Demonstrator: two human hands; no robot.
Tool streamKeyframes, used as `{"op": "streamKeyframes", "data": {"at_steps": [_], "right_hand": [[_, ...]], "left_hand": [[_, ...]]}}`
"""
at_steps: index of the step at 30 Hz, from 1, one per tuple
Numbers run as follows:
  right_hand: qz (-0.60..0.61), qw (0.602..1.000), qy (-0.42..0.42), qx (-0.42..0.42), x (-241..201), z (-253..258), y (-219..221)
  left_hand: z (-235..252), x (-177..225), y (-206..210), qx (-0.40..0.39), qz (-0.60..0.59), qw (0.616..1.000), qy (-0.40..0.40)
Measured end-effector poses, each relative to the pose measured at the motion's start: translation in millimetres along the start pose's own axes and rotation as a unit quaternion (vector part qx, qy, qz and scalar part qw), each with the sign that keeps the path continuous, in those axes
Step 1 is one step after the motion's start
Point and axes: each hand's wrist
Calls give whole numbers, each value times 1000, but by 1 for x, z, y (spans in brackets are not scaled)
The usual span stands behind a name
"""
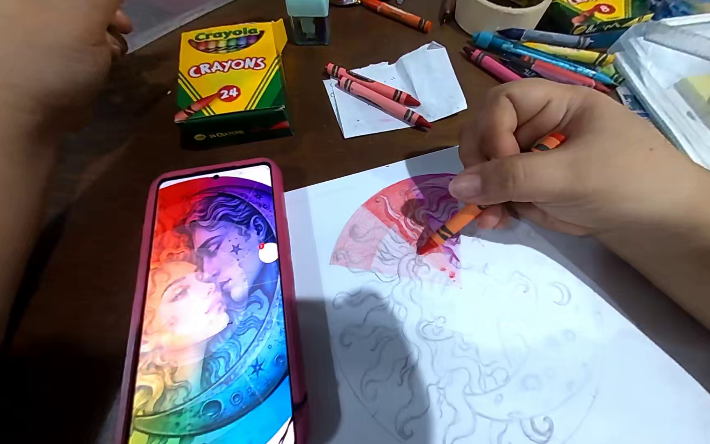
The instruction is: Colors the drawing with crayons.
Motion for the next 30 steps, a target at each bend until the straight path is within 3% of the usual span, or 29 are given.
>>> {"op": "streamKeyframes", "data": {"at_steps": [6,12,30], "right_hand": [[6,1000,-1,-7,1,1,-1],[-6,1000,1,-21,-1,0,-2],[1,1000,3,-24,0,1,-2]], "left_hand": [[-1,0,0,-2,24,999,-37],[-1,0,0,-5,12,1000,-14],[2,-4,0,-20,30,998,-47]]}}
Point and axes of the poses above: each hand's wrist, its own z-axis towards the middle knuckle, its own y-axis out of the palm, x = y × z, and after that the axes turned 8 degrees about z, right-handed
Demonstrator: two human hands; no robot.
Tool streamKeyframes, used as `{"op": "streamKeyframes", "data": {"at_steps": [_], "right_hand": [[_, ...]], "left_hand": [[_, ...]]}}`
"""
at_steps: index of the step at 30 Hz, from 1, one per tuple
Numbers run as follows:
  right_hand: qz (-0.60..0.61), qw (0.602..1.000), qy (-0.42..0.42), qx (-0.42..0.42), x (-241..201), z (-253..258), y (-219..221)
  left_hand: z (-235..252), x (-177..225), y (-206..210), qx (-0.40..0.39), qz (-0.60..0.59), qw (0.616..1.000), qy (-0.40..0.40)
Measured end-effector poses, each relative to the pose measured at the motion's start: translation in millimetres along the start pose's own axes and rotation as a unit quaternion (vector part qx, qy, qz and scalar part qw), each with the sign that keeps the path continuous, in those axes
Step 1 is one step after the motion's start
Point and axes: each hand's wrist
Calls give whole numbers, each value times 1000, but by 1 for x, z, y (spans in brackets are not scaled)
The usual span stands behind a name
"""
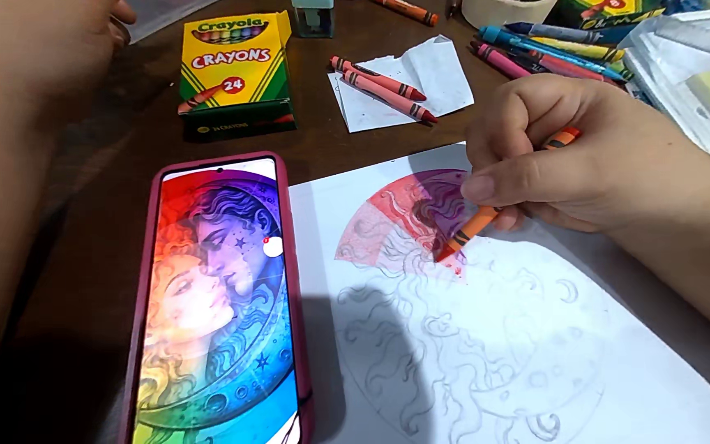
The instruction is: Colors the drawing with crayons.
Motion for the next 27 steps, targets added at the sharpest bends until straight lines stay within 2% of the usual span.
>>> {"op": "streamKeyframes", "data": {"at_steps": [16,27], "right_hand": [[0,1000,-3,-10,0,0,-1],[-6,1000,-1,-22,-1,-1,-2]], "left_hand": [[-1,-3,-1,9,24,1000,2],[0,0,2,11,-37,999,-10]]}}
Point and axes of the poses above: each hand's wrist, its own z-axis towards the middle knuckle, its own y-axis out of the palm, x = y × z, and after that the axes turned 8 degrees about z, right-handed
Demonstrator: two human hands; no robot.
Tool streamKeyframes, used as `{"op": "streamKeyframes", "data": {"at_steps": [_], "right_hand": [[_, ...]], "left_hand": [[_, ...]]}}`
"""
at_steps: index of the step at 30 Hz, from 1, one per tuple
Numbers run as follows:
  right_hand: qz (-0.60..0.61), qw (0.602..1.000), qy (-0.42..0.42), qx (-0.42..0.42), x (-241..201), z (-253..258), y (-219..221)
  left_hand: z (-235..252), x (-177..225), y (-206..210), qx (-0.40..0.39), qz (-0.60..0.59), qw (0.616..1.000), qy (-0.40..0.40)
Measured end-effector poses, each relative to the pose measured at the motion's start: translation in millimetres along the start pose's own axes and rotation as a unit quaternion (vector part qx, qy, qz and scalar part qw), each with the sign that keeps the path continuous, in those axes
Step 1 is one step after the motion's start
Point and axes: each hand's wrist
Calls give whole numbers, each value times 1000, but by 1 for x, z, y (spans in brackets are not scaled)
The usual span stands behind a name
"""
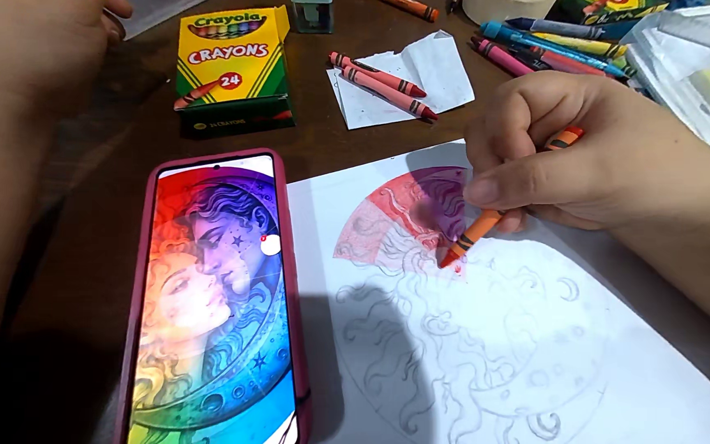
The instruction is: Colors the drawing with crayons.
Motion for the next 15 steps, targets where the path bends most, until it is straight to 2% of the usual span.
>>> {"op": "streamKeyframes", "data": {"at_steps": [15], "right_hand": [[-1,1000,-3,-4,0,0,-1]], "left_hand": [[1,0,-1,-10,-17,1000,16]]}}
Point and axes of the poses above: each hand's wrist, its own z-axis towards the middle knuckle, its own y-axis out of the palm, x = y × z, and after that the axes turned 8 degrees about z, right-handed
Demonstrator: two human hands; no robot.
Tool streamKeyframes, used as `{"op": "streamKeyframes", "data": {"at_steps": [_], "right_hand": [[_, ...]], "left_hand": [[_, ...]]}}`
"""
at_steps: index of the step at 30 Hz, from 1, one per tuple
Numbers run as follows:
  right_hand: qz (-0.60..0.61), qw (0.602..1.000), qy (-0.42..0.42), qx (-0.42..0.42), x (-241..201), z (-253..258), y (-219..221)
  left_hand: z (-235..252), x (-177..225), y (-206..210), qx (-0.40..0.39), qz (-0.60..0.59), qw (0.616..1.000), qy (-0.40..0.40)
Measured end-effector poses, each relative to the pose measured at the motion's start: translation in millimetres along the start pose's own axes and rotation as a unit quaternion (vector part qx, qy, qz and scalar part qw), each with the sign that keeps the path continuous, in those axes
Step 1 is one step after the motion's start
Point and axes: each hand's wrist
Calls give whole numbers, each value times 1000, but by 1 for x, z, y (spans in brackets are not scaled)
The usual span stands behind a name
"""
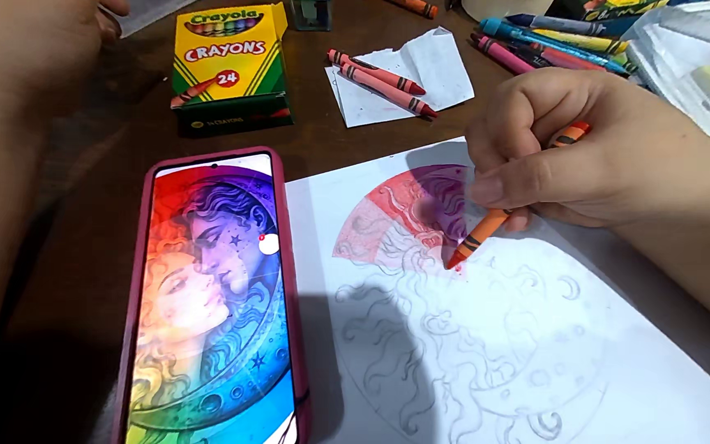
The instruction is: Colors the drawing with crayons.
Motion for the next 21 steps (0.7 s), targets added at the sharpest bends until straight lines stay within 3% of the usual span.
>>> {"op": "streamKeyframes", "data": {"at_steps": [21], "right_hand": [[7,1000,7,14,-1,0,1]], "left_hand": [[1,-2,1,0,17,1000,12]]}}
Point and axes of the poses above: each hand's wrist, its own z-axis towards the middle knuckle, its own y-axis out of the palm, x = y × z, and after that the axes turned 8 degrees about z, right-handed
